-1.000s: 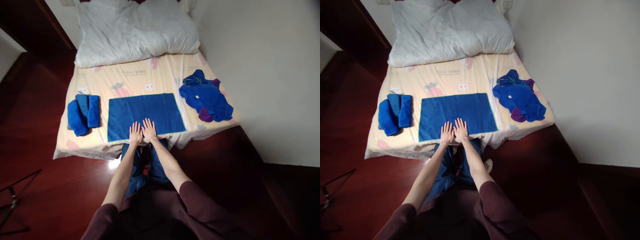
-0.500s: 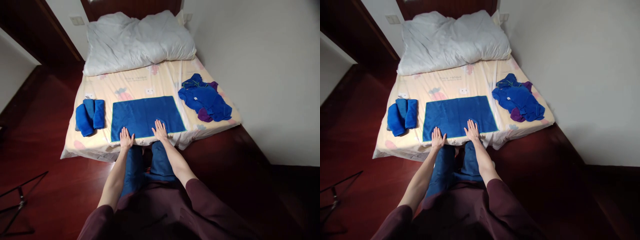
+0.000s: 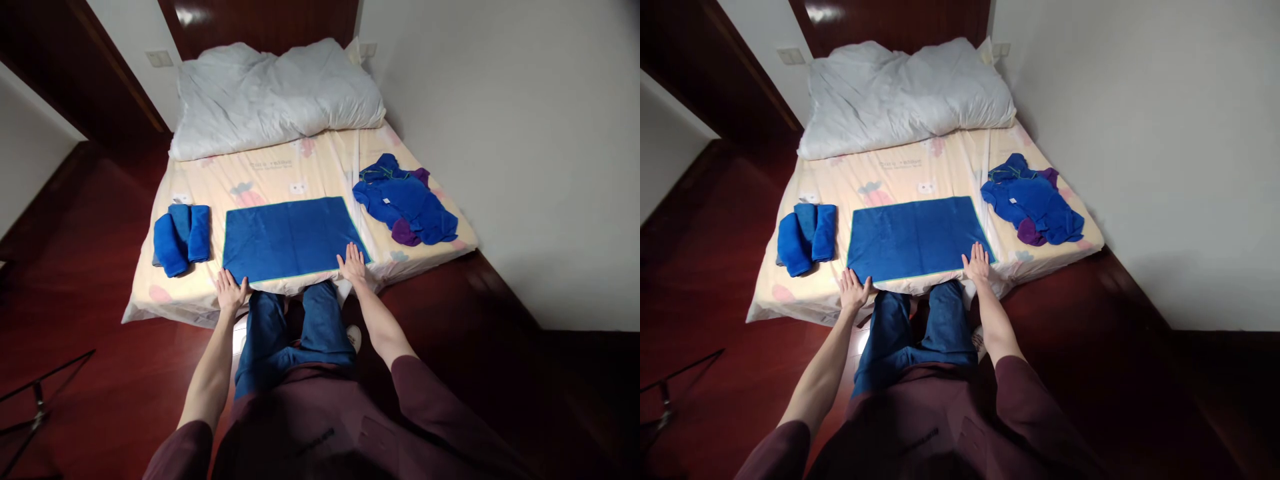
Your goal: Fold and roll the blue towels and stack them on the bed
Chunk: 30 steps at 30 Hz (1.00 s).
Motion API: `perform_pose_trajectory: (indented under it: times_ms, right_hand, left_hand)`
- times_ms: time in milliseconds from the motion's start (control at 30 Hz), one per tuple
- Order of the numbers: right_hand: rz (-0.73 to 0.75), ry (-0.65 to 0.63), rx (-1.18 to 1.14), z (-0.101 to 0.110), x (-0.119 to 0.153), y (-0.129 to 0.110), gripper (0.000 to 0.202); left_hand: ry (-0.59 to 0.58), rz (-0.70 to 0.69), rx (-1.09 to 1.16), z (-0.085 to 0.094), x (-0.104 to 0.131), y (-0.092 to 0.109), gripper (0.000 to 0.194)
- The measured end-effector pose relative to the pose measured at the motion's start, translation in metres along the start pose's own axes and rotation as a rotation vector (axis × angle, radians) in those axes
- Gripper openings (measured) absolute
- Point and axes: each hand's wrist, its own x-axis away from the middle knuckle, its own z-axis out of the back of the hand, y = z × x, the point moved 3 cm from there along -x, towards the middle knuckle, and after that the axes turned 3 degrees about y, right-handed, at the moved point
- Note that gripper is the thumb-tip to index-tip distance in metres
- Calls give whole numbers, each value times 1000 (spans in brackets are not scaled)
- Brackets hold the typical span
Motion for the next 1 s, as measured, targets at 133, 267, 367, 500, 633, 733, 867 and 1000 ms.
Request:
perform_pose_trajectory:
  times_ms: [133,267,367,500,633,733,867,1000]
  right_hand:
    - [-38,-2,25,3,-1,12,75]
    - [-52,2,30,4,-1,13,77]
    - [-66,-74,18,7,-7,14,78]
    - [-74,-151,-10,23,-26,9,76]
    - [77,23,-67,45,-60,-47,71]
    - [251,49,-159,38,-78,-120,67]
    - [420,-68,-228,-3,-77,-191,62]
    - [419,-106,-221,-36,-67,-201,61]
  left_hand:
    - [15,-13,-16,-3,-1,-3,91]
    - [16,-13,-14,-5,0,-4,90]
    - [-23,5,-13,-4,-4,-8,89]
    - [-23,14,7,7,-30,3,85]
    - [32,-148,91,15,-81,66,81]
    - [4,-288,141,1,-113,130,75]
    - [-162,-409,147,-46,-120,182,68]
    - [-166,-374,157,-80,-105,180,65]
